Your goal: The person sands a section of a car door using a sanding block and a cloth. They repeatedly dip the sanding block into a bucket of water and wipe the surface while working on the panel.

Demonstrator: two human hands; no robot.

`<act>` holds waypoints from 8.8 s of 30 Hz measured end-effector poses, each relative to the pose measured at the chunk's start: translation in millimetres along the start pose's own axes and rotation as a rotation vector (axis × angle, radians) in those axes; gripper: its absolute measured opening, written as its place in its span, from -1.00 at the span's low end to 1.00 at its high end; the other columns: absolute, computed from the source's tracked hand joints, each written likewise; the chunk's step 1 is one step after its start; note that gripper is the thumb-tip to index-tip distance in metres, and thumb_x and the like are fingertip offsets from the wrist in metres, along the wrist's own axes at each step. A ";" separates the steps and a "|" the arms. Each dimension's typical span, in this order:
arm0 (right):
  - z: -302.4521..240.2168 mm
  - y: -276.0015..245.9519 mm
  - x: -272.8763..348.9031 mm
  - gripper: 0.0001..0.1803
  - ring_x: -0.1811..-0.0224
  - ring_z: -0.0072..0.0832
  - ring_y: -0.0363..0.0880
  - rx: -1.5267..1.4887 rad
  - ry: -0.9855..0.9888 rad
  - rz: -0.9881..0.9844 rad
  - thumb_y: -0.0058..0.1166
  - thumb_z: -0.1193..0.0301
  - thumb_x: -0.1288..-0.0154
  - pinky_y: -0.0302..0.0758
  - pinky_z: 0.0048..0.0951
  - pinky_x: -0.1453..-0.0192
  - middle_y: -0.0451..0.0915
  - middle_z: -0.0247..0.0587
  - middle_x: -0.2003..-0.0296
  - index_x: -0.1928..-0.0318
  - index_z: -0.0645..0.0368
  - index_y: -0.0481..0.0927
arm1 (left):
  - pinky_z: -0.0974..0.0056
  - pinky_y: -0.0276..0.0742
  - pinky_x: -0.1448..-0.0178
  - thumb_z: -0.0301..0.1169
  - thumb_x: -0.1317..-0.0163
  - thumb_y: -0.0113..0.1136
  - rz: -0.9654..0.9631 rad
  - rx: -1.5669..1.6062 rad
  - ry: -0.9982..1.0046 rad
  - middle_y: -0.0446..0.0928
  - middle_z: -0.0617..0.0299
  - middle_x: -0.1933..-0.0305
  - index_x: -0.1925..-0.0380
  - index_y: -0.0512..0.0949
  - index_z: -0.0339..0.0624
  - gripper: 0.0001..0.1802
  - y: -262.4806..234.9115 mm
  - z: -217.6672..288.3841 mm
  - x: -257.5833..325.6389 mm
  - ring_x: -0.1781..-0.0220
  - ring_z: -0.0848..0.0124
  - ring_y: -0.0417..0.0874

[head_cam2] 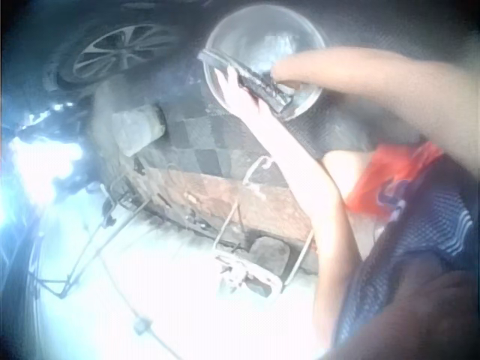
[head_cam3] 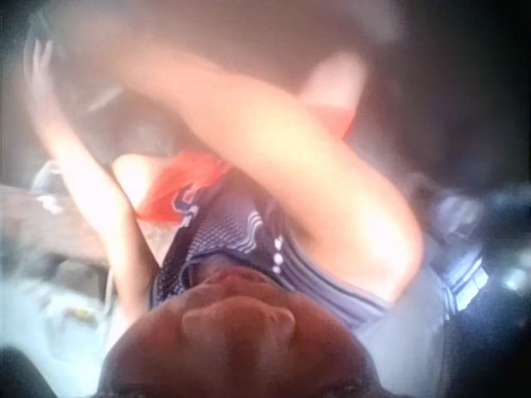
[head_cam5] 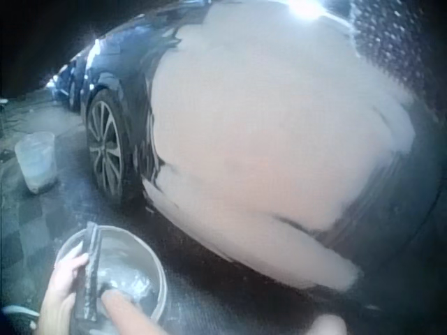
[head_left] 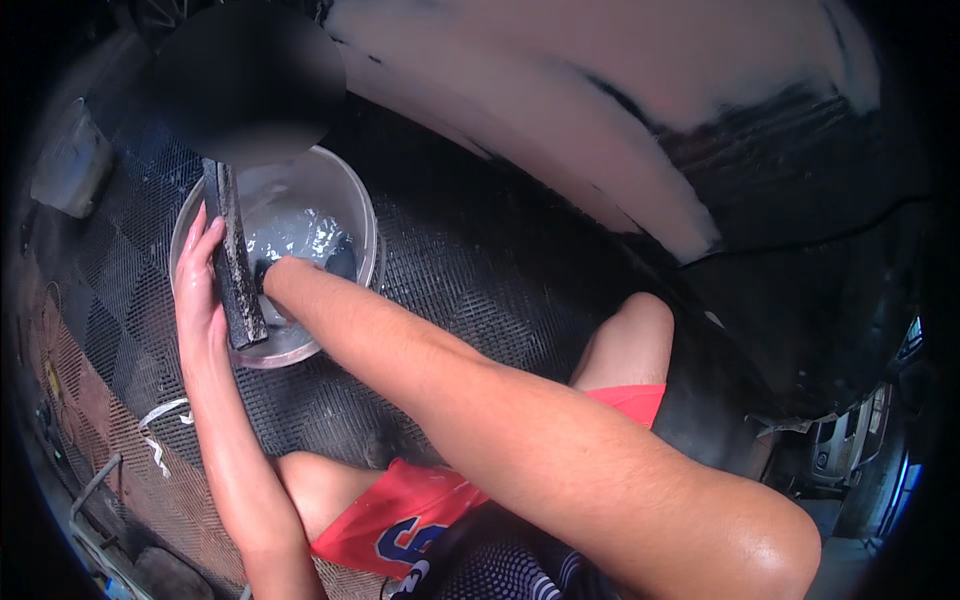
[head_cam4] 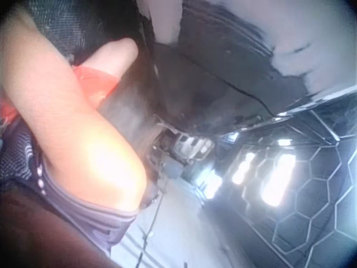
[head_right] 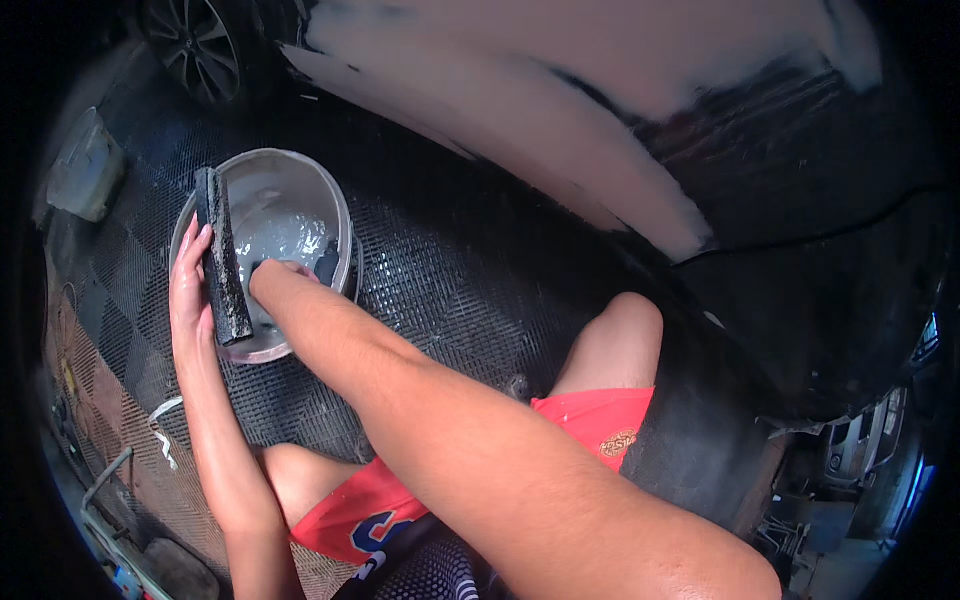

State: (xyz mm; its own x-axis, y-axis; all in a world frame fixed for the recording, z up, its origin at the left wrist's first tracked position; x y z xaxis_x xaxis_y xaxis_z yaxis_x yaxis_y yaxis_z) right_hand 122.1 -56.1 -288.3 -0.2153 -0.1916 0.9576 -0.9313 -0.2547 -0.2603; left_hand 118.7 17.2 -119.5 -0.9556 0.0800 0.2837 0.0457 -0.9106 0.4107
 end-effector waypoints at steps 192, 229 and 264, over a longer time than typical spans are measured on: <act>355.4 344.7 471.1 -0.37 0.09 -0.50 0.74 -0.739 -0.441 1.196 0.59 0.28 -0.06 0.61 -0.34 -0.16 0.79 -0.21 0.20 -0.12 0.32 0.69 | -0.19 0.56 -0.05 -0.49 -0.19 0.31 0.198 -1.872 0.450 0.62 -0.19 0.23 0.16 0.47 -0.21 -0.74 92.7 -93.5 124.3 -0.01 -0.22 0.67; 348.4 421.0 435.4 -0.20 0.23 -0.20 0.69 -0.114 -0.640 1.069 0.49 0.11 0.17 0.60 -0.20 0.14 0.68 -0.20 0.28 -0.18 0.13 0.67 | 0.00 0.69 -0.25 -0.53 -0.04 0.34 -0.293 -2.060 -0.269 0.74 -0.11 0.03 0.19 0.75 -0.21 -0.73 -65.2 -293.9 165.7 -0.19 -0.03 0.73; 300.4 428.6 454.2 -0.05 0.03 -0.30 0.69 0.001 -0.651 1.075 0.59 0.00 0.21 0.54 -0.25 0.03 0.70 -0.29 0.10 -0.25 0.14 0.61 | 0.33 0.60 -0.11 -0.40 -0.40 0.29 -0.139 -0.891 -0.317 0.65 0.30 0.04 -0.17 0.60 -0.18 -0.64 7.9 -141.5 222.0 -0.02 0.49 0.67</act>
State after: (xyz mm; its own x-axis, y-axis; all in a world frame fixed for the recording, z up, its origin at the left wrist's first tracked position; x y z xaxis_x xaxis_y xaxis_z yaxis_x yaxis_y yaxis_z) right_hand -286.6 -537.0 -2.1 -0.6791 -0.7336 0.0230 -0.3746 0.3195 -0.8704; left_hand -134.3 -29.6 -175.9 -0.8063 0.1981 0.5573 -0.4259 -0.8483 -0.3147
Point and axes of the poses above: each hand's wrist, its own x-axis away from the middle knuckle, its own y-axis out of the palm, z = x × y, the point moved 5 cm from there along -x, towards the middle knuckle
